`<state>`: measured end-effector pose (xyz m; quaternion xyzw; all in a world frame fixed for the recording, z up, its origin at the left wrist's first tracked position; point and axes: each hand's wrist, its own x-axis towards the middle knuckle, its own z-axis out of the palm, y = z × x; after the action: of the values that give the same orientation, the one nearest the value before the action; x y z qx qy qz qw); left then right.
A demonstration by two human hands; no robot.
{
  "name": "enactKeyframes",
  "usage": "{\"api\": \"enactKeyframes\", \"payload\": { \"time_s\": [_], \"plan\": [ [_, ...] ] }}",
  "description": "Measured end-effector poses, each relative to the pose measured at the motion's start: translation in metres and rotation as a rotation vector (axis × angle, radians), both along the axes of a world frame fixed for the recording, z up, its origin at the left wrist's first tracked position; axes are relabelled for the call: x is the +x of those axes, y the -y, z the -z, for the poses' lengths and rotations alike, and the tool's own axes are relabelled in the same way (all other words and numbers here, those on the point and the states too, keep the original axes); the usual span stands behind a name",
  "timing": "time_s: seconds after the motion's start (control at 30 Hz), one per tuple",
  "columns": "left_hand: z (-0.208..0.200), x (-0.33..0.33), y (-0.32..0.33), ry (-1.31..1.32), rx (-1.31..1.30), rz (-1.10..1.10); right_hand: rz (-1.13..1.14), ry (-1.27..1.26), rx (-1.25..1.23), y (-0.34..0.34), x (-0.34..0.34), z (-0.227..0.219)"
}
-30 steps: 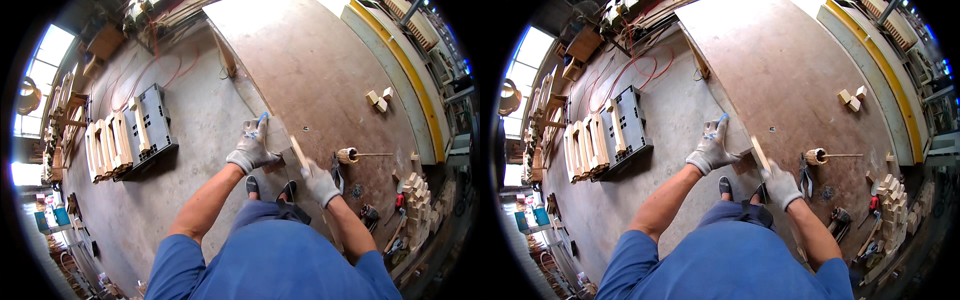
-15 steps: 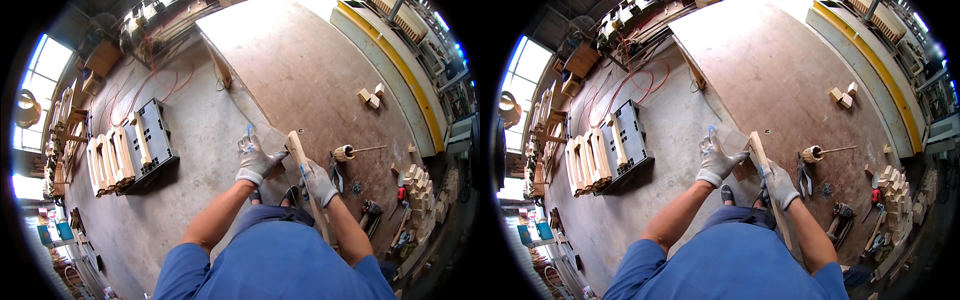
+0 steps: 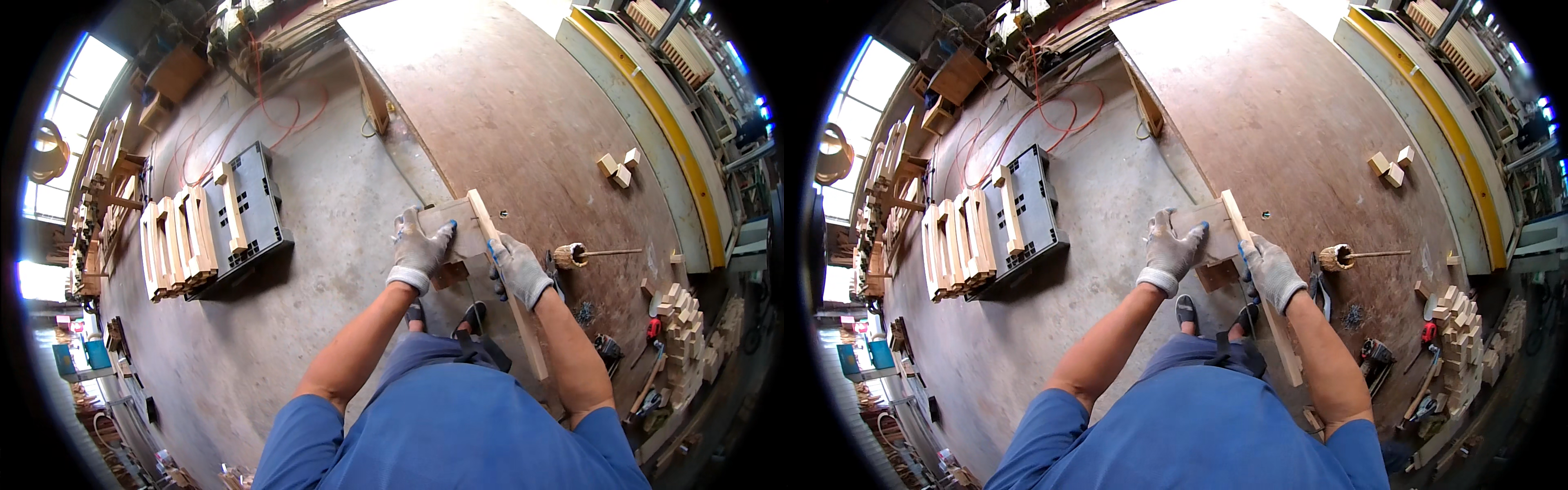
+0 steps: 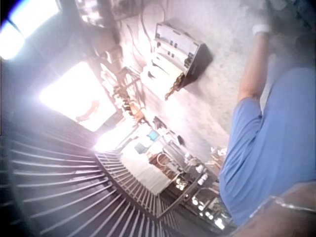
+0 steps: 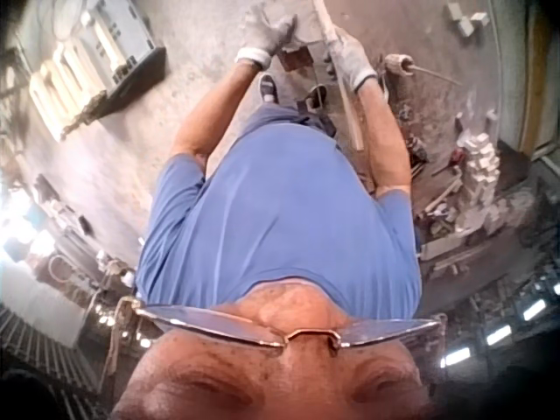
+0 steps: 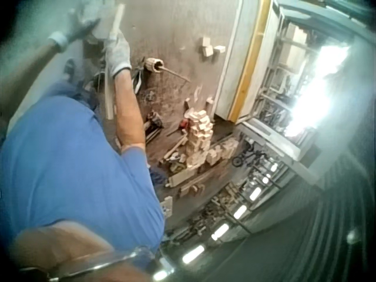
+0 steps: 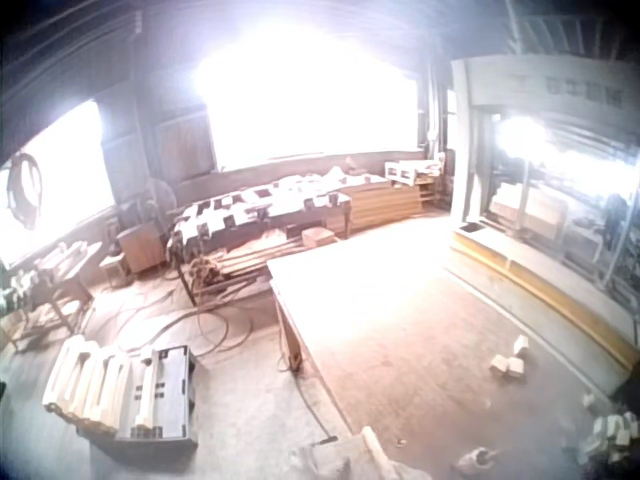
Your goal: The person assembles wooden components by applying glue to small blocks and attaching them to a larger piece. They use a brush to spread glue and a power drill to fasten the parts together, repeating the process for multiple pieces.
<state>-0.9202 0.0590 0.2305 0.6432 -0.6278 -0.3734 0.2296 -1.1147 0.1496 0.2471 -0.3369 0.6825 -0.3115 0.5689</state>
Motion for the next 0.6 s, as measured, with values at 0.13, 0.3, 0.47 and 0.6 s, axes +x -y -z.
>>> {"api": "enactKeyframes", "payload": {
  "time_s": [0.13,0.3,0.47,0.6],
  "plan": [
    [0.02,-0.001,0.001,-0.124,-0.063,-0.079,-0.053,-0.067,0.014,0.005,0.006,-0.004],
    [0.035,-0.001,-0.002,-0.189,-0.099,-0.117,-0.119,-0.207,-0.024,0.018,0.008,-0.012],
    [0.033,-0.002,-0.002,-0.149,-0.108,-0.09,-0.191,-0.419,-0.14,0.032,0.009,0.0],
    [0.043,-0.001,-0.001,-0.165,-0.123,-0.109,-0.195,-0.35,0.006,0.041,0.015,-0.027]
  ]
}}
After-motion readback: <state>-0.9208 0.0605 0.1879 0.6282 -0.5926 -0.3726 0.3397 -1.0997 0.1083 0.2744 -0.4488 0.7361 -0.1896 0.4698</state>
